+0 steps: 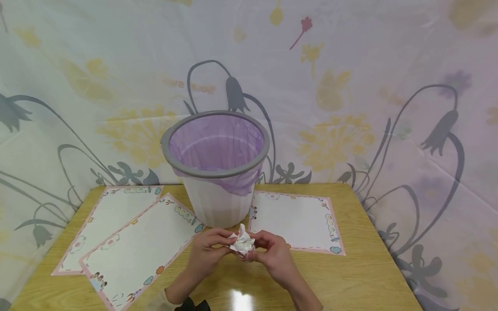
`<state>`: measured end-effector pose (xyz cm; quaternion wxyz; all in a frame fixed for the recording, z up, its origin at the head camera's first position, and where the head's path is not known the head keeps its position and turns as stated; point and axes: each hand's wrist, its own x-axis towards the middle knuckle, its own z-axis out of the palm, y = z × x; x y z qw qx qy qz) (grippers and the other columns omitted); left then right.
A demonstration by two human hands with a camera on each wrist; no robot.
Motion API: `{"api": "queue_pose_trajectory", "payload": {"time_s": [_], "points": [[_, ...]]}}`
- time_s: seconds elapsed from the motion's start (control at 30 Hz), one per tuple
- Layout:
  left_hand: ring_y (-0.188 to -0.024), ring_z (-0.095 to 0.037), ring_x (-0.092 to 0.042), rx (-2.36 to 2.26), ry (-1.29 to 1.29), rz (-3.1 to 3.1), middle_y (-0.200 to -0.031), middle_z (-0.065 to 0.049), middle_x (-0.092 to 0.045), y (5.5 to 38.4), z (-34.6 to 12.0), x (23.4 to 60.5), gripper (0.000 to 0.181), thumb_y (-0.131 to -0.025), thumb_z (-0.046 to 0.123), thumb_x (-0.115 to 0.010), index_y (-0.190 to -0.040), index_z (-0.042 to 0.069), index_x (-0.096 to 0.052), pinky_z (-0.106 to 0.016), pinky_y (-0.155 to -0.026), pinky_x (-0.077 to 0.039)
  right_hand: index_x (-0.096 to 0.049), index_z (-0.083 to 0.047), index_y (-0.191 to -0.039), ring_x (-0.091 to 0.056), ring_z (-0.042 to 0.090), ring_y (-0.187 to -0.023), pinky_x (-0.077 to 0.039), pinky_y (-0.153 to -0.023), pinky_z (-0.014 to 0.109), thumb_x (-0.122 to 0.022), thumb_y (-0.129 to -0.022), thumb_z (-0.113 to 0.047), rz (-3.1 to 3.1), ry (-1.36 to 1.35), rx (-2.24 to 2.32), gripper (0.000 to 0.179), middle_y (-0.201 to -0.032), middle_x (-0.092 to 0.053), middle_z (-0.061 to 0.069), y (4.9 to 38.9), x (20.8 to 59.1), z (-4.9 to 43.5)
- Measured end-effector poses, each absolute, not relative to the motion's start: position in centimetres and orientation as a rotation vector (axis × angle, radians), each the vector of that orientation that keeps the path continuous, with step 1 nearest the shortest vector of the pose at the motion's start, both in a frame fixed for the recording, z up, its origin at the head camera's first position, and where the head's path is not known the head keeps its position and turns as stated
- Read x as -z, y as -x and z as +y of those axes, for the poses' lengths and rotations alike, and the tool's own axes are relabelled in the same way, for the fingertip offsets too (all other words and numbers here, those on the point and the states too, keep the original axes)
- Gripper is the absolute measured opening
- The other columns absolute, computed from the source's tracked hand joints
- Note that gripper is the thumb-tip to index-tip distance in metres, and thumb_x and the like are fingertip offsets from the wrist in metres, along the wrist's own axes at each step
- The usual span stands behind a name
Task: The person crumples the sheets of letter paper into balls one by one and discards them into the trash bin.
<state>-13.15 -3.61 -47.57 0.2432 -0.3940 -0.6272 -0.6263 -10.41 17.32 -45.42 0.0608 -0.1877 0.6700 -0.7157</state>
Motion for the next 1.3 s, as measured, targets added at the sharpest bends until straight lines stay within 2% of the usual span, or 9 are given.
{"api": "queue_pose_trajectory", "payload": {"time_s": [0.13, 0.3, 0.4, 0.57, 0.7, 0.87, 0.97, 1.07, 1.3], "points": [[-0.08, -0.034, -0.072, 1.721, 1.204, -1.669, -0.089, -0.026, -0.071, 13.9, -4.4, 47.4, 0.021, -0.067, -0.025, -0.075, -0.083, -0.012, -0.074, -0.03, -0.073, -0.059, -0.062, 0.016, -0.113, -0.068, 0.017, -0.096, -0.059, -0.074, 0.032, -0.076, -0.084, 0.0, 1.977, 0.596, 2.165, 0.036, -0.115, -0.071, 0.004, 10.4, 45.4, 17.6], [-0.086, -0.034, -0.072, 1.75, 1.337, -1.675, -0.094, -0.027, -0.071, 14.4, -5.0, 46.7, 0.019, -0.074, -0.025, -0.07, -0.088, -0.011, -0.074, -0.034, -0.074, -0.059, -0.07, -0.005, -0.111, -0.063, 0.022, -0.112, -0.058, -0.078, 0.031, -0.075, -0.084, 0.002, 1.859, 0.627, 2.218, 0.028, -0.143, -0.055, 0.005, 10.5, 45.6, 18.0], [-0.088, -0.033, -0.072, 1.768, 1.349, -1.693, -0.095, -0.027, -0.071, 14.4, -4.9, 46.6, 0.02, -0.077, -0.025, -0.068, -0.089, -0.01, -0.074, -0.035, -0.073, -0.06, -0.069, -0.012, -0.106, -0.063, 0.02, -0.109, -0.058, -0.077, 0.028, -0.074, -0.085, 0.002, 1.774, 0.679, 2.228, 0.026, -0.135, -0.061, 0.007, 10.7, 45.7, 18.2], [-0.087, -0.026, -0.072, 1.888, 1.221, -1.798, -0.092, -0.026, -0.071, 14.1, -4.7, 47.0, 0.021, -0.08, -0.026, -0.065, -0.092, -0.009, -0.071, -0.037, -0.069, -0.06, -0.067, -0.011, -0.108, -0.065, 0.012, -0.092, -0.056, -0.074, 0.023, -0.075, -0.087, -0.004, 1.705, 0.76, 2.201, 0.024, -0.104, -0.072, 0.003, 10.9, 45.6, 18.3], [-0.085, -0.027, -0.071, 1.948, 1.14, -1.869, -0.097, -0.026, -0.069, 14.0, -4.6, 47.0, 0.029, -0.077, -0.029, -0.063, -0.1, -0.012, -0.068, -0.041, -0.068, -0.06, -0.068, -0.009, -0.108, -0.067, 0.014, -0.091, -0.058, -0.074, 0.026, -0.074, -0.086, 0.001, 1.679, 0.773, 2.163, 0.025, -0.108, -0.072, 0.005, 11.1, 45.3, 18.6], [-0.111, -0.028, -0.064, 1.872, 1.293, -1.883, -0.124, -0.022, -0.064, 14.3, -4.9, 46.5, 0.046, -0.079, -0.018, -0.072, -0.123, -0.004, -0.066, -0.043, -0.081, -0.058, -0.072, -0.005, -0.107, -0.068, 0.015, -0.09, -0.058, -0.073, 0.027, -0.074, -0.083, 0.005, 1.727, 0.728, 2.049, 0.025, -0.114, -0.071, 0.006, 11.2, 44.7, 18.9], [-0.118, -0.026, -0.06, 1.811, 1.431, -1.865, -0.128, -0.02, -0.063, 14.1, -5.2, 45.8, 0.051, -0.08, -0.013, -0.073, -0.129, -0.003, -0.064, -0.043, -0.088, -0.055, -0.071, 0.003, -0.107, -0.068, 0.016, -0.091, -0.058, -0.072, 0.026, -0.074, -0.082, 0.006, 1.749, 0.733, 2.003, 0.025, -0.114, -0.071, 0.006, 11.2, 44.5, 19.0], [-0.112, -0.029, -0.063, 1.808, 1.481, -1.85, -0.119, -0.023, -0.064, 13.6, -5.2, 45.2, 0.044, -0.081, -0.019, -0.069, -0.124, -0.009, -0.064, -0.044, -0.084, -0.057, -0.07, 0.006, -0.11, -0.068, 0.016, -0.091, -0.058, -0.072, 0.025, -0.075, -0.082, 0.004, 1.744, 0.753, 1.992, 0.028, -0.112, -0.071, 0.005, 11.2, 44.6, 18.9], [-0.102, -0.032, -0.063, 1.833, 1.435, -1.895, -0.108, -0.022, -0.059, 13.4, -5.0, 46.0, 0.03, -0.083, -0.027, -0.06, -0.107, -0.011, -0.067, -0.035, -0.071, -0.06, -0.074, -0.006, -0.116, -0.066, 0.014, -0.092, -0.058, -0.071, 0.025, -0.076, -0.082, 0.001, 1.732, 0.724, 2.043, 0.034, -0.113, -0.071, 0.004, 11.0, 45.4, 18.6]]}}
